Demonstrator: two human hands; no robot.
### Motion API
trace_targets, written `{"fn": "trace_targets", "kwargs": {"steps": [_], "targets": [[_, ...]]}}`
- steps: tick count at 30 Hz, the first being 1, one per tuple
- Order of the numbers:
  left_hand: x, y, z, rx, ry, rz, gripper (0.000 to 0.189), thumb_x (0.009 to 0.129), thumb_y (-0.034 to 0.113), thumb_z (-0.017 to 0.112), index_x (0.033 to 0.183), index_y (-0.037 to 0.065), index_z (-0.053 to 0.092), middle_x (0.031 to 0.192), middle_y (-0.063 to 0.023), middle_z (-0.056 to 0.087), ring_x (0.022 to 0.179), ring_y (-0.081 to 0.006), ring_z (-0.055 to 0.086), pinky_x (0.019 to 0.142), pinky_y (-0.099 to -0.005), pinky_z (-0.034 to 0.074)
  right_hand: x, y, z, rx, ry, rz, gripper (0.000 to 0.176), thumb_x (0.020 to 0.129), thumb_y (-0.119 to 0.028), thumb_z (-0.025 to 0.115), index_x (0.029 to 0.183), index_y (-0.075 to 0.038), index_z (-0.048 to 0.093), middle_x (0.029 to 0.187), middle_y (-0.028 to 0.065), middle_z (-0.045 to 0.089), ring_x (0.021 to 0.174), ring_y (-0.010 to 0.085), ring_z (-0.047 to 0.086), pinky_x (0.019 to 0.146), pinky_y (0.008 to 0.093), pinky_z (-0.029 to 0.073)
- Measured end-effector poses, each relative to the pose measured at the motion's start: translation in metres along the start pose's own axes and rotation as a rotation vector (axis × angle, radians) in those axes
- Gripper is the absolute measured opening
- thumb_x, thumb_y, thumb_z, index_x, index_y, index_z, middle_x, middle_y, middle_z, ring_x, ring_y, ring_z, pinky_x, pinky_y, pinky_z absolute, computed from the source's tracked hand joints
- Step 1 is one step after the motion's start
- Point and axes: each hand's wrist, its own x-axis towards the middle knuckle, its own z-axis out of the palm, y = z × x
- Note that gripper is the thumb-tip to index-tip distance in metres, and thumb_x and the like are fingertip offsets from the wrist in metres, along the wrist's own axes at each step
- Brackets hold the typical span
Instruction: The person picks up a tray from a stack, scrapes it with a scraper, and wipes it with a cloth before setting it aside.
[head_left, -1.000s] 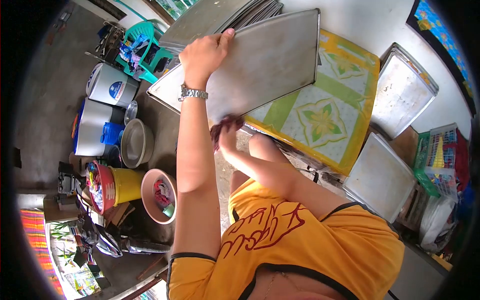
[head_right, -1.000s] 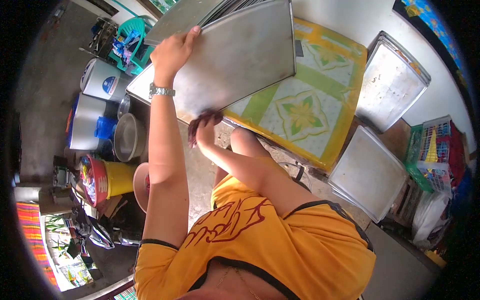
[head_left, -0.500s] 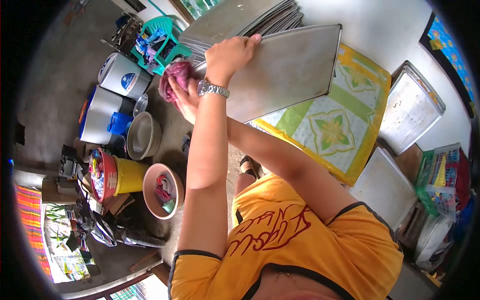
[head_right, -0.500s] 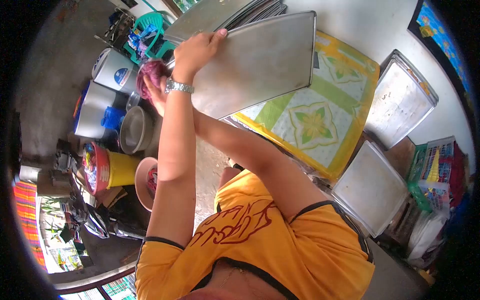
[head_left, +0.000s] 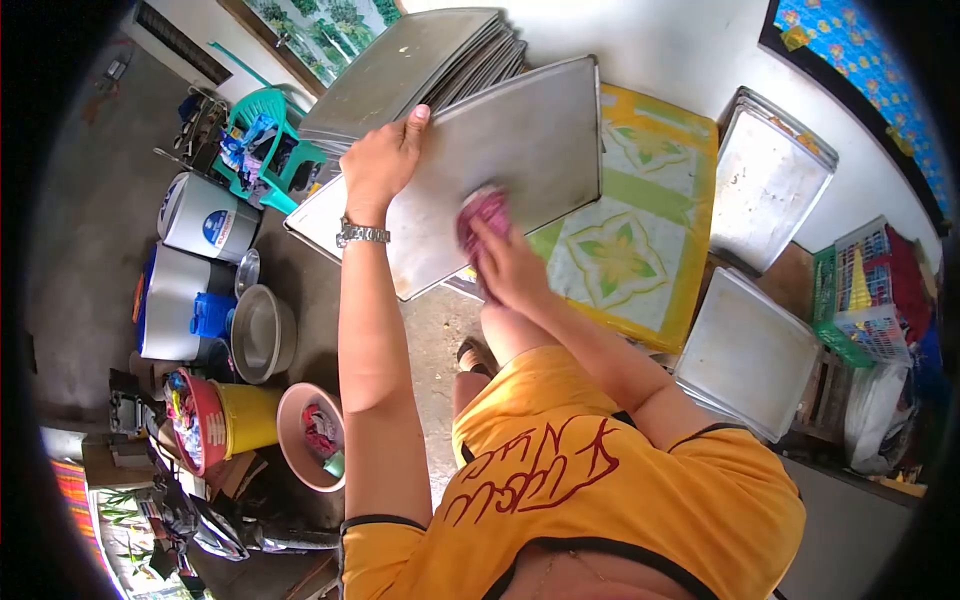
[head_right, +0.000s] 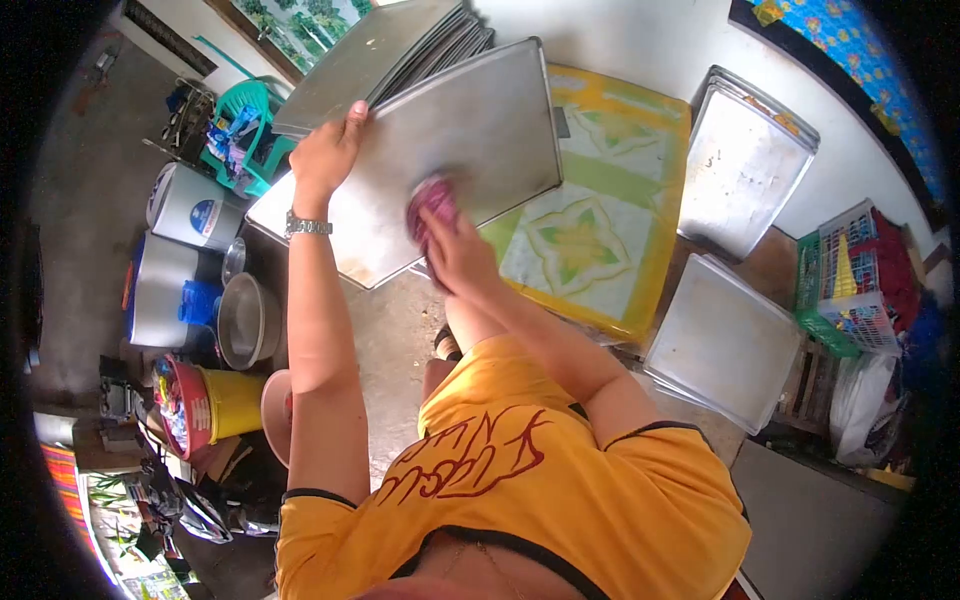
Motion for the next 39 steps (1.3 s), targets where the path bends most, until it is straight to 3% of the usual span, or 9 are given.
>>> {"fn": "trace_targets", "kwargs": {"steps": [6, 12, 15, 17, 22, 28, 31, 35, 39], "targets": [[-0.003, -0.001, 0.000, -0.026, 0.012, 0.002, 0.081, 0.093, 0.070, 0.017, 0.088, 0.010, 0.071, 0.086, -0.0210, 0.068, 0.090, -0.0407, 0.064, 0.077, -0.0487, 0.049, 0.103, 0.027, -0.112, -0.102, 0.831, -0.077, 0.050, 0.094, -0.031, 0.050, 0.141, -0.016, 0.044, 0.125, 0.0296, 0.041, 0.099, 0.0485, 0.056, 0.077, 0.0535, 0.049], [-0.010, 0.002, -0.004, -0.034, 0.048, 0.036, 0.080, 0.094, 0.068, 0.017, 0.086, 0.009, 0.070, 0.081, -0.0216, 0.067, 0.085, -0.0420, 0.064, 0.074, -0.0494, 0.048, 0.137, -0.066, -0.108, 0.151, 0.190, 0.371, 0.044, 0.095, -0.037, 0.045, 0.127, -0.006, 0.045, 0.114, 0.0206, 0.052, 0.084, 0.0429, 0.062, 0.075, 0.0522, 0.050], [-0.014, -0.003, 0.003, -0.098, 0.115, 0.039, 0.073, 0.095, 0.064, 0.020, 0.086, 0.011, 0.070, 0.075, -0.0197, 0.067, 0.078, -0.0423, 0.064, 0.068, -0.0496, 0.048, 0.117, -0.077, -0.018, -0.196, 0.341, -0.351, 0.055, 0.084, -0.027, 0.059, 0.134, -0.008, 0.045, 0.104, 0.0159, 0.048, 0.086, 0.0362, 0.058, 0.062, 0.0472, 0.053], [-0.022, -0.008, 0.002, -0.101, 0.170, 0.051, 0.073, 0.096, 0.064, 0.021, 0.081, 0.011, 0.070, 0.073, -0.0182, 0.066, 0.077, -0.0400, 0.064, 0.068, -0.0474, 0.047, 0.121, -0.072, -0.040, -0.320, 0.378, -0.276, 0.063, 0.081, -0.025, 0.060, 0.141, -0.016, 0.041, 0.102, 0.0150, 0.048, 0.083, 0.0352, 0.058, 0.058, 0.0461, 0.053], [-0.037, -0.010, 0.007, 0.027, 0.288, 0.042, 0.055, 0.091, 0.064, 0.045, 0.077, 0.017, 0.070, 0.061, -0.0103, 0.063, 0.060, -0.0334, 0.063, 0.053, -0.0439, 0.045, 0.149, 0.000, -0.113, -0.195, 0.505, 0.452, 0.064, 0.088, -0.028, 0.046, 0.149, -0.018, 0.029, 0.129, 0.0300, 0.044, 0.090, 0.0439, 0.062, 0.073, 0.0512, 0.052], [-0.036, -0.016, 0.012, 0.055, 0.341, -0.053, 0.053, 0.085, 0.068, 0.051, 0.082, 0.020, 0.073, 0.065, -0.0064, 0.067, 0.061, -0.0309, 0.065, 0.052, -0.0395, 0.047, 0.102, 0.126, -0.053, -0.011, 0.377, 0.612, 0.057, 0.088, -0.034, 0.047, 0.141, -0.015, 0.043, 0.127, 0.0300, 0.050, 0.111, 0.0477, 0.051, 0.097, 0.0512, 0.041], [-0.035, -0.023, 0.002, 0.001, 0.329, -0.082, 0.058, 0.083, 0.071, 0.051, 0.088, 0.018, 0.074, 0.069, -0.0087, 0.068, 0.067, -0.0310, 0.066, 0.058, -0.0378, 0.049, 0.087, 0.210, -0.006, 0.015, 0.409, 0.549, 0.055, 0.087, -0.033, 0.047, 0.133, -0.003, 0.049, 0.112, 0.0271, 0.057, 0.102, 0.0434, 0.059, 0.088, 0.0517, 0.047], [-0.029, -0.017, -0.022, -0.015, 0.299, -0.180, 0.062, 0.084, 0.073, 0.048, 0.091, 0.017, 0.074, 0.073, -0.0126, 0.068, 0.071, -0.0332, 0.066, 0.063, -0.0392, 0.049, 0.092, 0.166, 0.001, 1.184, 0.494, 0.805, 0.036, 0.093, -0.032, 0.048, 0.102, 0.001, 0.058, 0.091, 0.0166, 0.065, 0.086, 0.0301, 0.064, 0.071, 0.0437, 0.051], [-0.016, -0.015, -0.019, -0.088, 0.447, -0.281, 0.065, 0.083, 0.075, 0.047, 0.092, 0.017, 0.075, 0.072, -0.0125, 0.067, 0.070, -0.0329, 0.065, 0.062, -0.0398, 0.048, 0.069, 0.101, 0.086, 1.113, 0.244, 0.679, 0.032, 0.096, -0.031, 0.043, 0.100, -0.002, 0.055, 0.092, 0.0133, 0.064, 0.083, 0.0256, 0.062, 0.069, 0.0429, 0.050]]}}
